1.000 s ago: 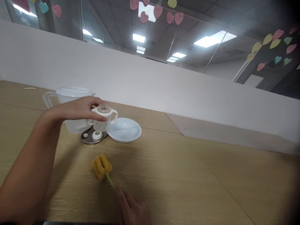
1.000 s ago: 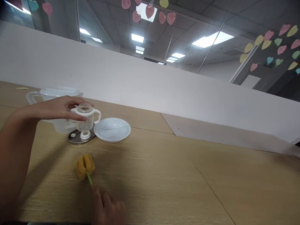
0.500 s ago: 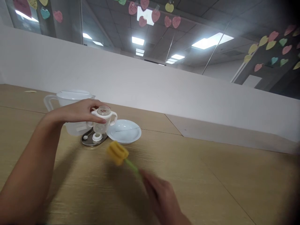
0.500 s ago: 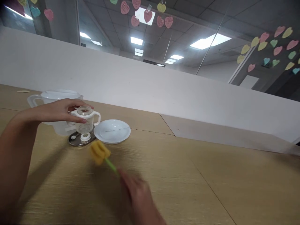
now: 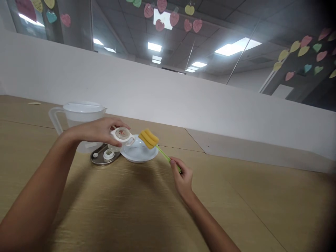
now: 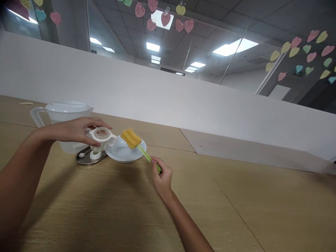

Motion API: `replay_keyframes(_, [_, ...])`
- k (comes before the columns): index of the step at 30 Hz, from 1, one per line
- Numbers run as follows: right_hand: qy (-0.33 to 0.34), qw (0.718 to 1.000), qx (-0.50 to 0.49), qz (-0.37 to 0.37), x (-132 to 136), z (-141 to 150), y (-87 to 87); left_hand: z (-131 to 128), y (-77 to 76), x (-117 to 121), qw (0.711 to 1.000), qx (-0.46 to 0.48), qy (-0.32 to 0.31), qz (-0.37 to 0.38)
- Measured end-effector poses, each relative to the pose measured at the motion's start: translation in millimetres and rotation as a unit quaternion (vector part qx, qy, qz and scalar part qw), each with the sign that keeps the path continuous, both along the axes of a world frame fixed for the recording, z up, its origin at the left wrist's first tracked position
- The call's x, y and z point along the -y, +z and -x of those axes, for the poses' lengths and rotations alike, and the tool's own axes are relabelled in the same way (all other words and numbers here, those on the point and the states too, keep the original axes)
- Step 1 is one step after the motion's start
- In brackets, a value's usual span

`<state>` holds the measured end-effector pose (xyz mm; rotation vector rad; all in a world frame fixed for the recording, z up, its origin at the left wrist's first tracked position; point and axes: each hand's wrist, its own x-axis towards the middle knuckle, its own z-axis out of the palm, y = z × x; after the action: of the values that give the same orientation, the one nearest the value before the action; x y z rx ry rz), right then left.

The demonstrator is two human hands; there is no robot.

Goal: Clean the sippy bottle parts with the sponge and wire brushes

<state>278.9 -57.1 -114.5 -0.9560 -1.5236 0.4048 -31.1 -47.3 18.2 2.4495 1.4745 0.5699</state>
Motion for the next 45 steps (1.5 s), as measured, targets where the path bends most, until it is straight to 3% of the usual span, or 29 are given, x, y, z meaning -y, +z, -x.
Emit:
replay_keyframes(3, [0.025, 0.998, -0.056, -0.007, 5.2, -0.2, -2.9, -3.7, -4.7, -5.4, 1.000, -0.004, -0.010, -0.012])
replay_keyframes(5, [0.074, 0.985, -0.141, 0.064, 5.5, 0.2, -0.2, -8.4, -6.4, -6.9, 1.000, -0.006, -0.011, -0.020])
replay_keyframes(9, [0.232, 0.891, -0.283, 0.270, 2.7, 0.0, 10.8, -19.8, -7.4, -5.6, 0.999, -0.009, -0.005, -0.037])
replay_keyframes(12, [0.289, 0.833, -0.326, 0.342, 1.6, -2.4, 17.2, -24.9, -8.5, -5.1, 0.999, -0.005, -0.005, -0.047])
replay_keyframes(16, [0.321, 0.787, -0.357, 0.386, 1.2, -4.8, 17.9, -26.8, -11.4, -7.8, 0.998, 0.003, -0.010, -0.060])
replay_keyframes(20, [0.341, 0.765, -0.361, 0.410, 1.3, -4.4, 15.6, -28.3, -12.9, -9.1, 0.997, 0.000, -0.021, -0.071])
replay_keyframes(25, [0.344, 0.768, -0.352, 0.411, 2.7, -5.0, 16.9, -29.8, -11.2, -6.2, 0.997, -0.019, -0.017, -0.072])
replay_keyframes(31, [0.340, 0.805, -0.300, 0.383, 0.4, -17.4, 24.3, -19.0, -8.5, -4.6, 0.995, -0.040, 0.025, -0.087])
replay_keyframes(34, [0.313, 0.844, -0.183, 0.396, -1.7, -21.7, 25.6, -11.4, -7.5, -5.9, 0.993, -0.052, 0.055, -0.094])
replay_keyframes(36, [0.265, 0.878, -0.036, 0.396, -2.1, -21.0, 25.0, -8.1, -6.9, -6.8, 0.991, -0.059, 0.066, -0.101])
replay_keyframes(38, [0.218, 0.895, 0.093, 0.377, -1.5, -18.1, 24.0, -6.8, -6.2, -7.0, 0.990, -0.065, 0.070, -0.105])
replay_keyframes(45, [0.200, 0.907, 0.163, 0.334, 0.1, -13.3, 23.8, -9.7, -4.2, -5.1, 0.990, -0.073, 0.074, -0.099])
